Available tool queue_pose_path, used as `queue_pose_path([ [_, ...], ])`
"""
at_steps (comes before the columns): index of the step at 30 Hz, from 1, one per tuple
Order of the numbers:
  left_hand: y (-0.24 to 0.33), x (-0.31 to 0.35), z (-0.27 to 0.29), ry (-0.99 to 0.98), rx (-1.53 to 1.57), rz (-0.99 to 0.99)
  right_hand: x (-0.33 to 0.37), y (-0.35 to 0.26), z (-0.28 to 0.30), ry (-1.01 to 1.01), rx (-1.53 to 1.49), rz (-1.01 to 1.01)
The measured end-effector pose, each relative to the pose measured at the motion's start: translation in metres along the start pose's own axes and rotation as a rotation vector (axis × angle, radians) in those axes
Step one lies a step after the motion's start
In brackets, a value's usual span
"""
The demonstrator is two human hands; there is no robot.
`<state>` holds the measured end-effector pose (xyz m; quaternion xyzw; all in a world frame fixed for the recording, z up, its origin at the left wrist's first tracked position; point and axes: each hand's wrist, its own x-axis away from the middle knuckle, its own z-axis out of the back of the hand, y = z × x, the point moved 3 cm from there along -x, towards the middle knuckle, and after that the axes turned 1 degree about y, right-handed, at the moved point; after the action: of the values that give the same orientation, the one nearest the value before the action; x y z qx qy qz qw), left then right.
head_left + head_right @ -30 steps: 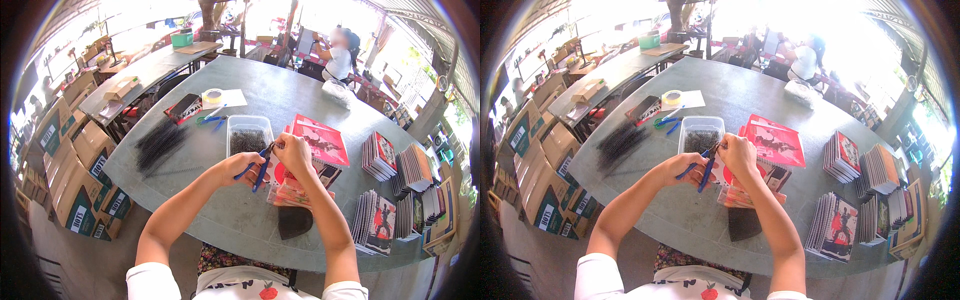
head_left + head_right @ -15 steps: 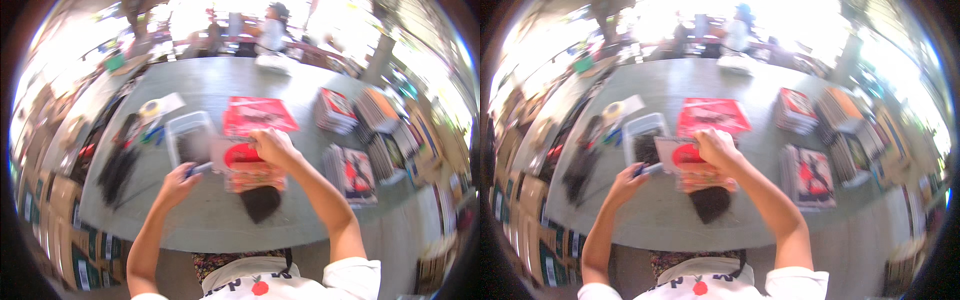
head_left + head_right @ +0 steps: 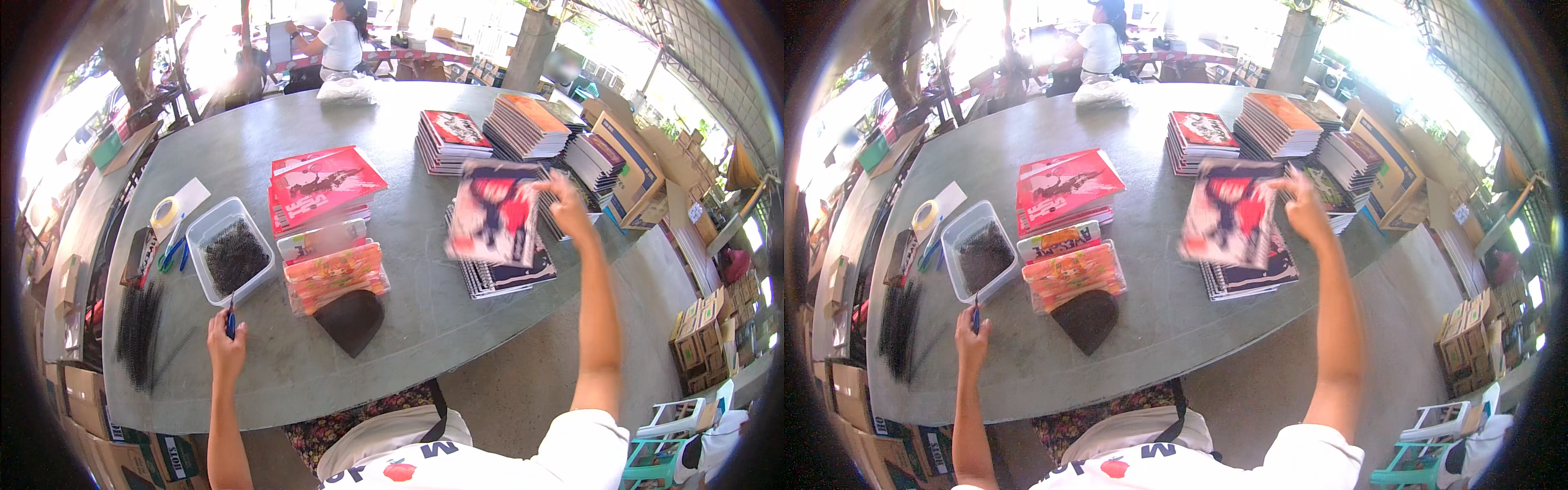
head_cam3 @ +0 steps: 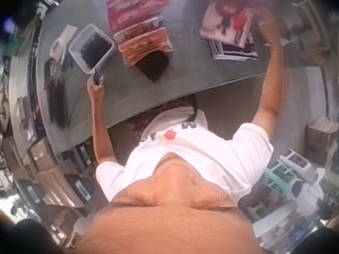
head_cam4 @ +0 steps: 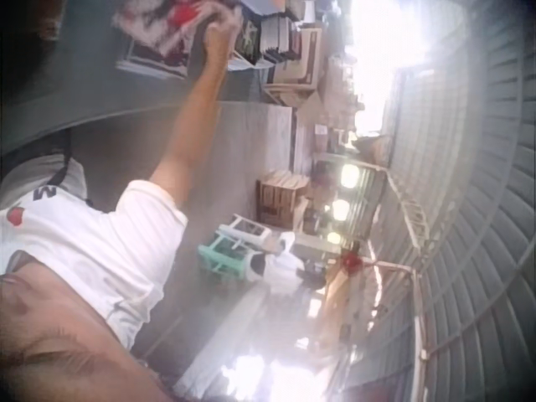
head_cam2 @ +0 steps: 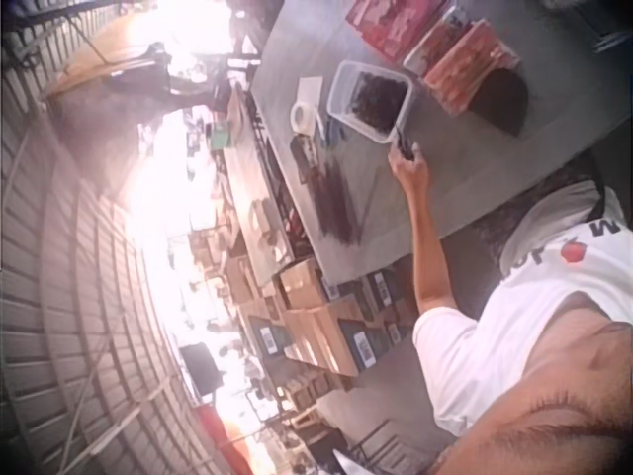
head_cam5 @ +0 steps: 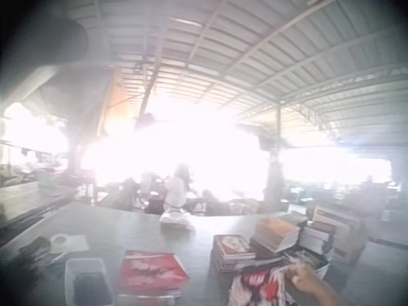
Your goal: The person assembles spiral-bound notebooks by inserting plastic spiral bindings through pre-punched holes in the covers and pages, then trims the excess binding using blue-handled shears and places the finished notebooks onto a stack.
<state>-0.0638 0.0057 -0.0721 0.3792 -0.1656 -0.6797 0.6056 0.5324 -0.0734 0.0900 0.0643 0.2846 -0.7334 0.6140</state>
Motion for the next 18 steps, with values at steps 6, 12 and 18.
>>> queue_pose_path([
  [6, -0.003, 0.01, 0.009, 0.079, -0.127, -0.037, 0.049, 0.079, -0.066, -0.003, -0.277, -0.368],
  [12, -0.022, 0.026, 0.008, 0.099, -0.405, -0.11, 0.065, 0.076, -0.057, 0.01, -0.46, -0.383],
  [18, -0.023, 0.027, -0.001, 0.1, -0.492, -0.17, 0.085, 0.082, -0.055, 0.141, -0.338, -0.349],
])
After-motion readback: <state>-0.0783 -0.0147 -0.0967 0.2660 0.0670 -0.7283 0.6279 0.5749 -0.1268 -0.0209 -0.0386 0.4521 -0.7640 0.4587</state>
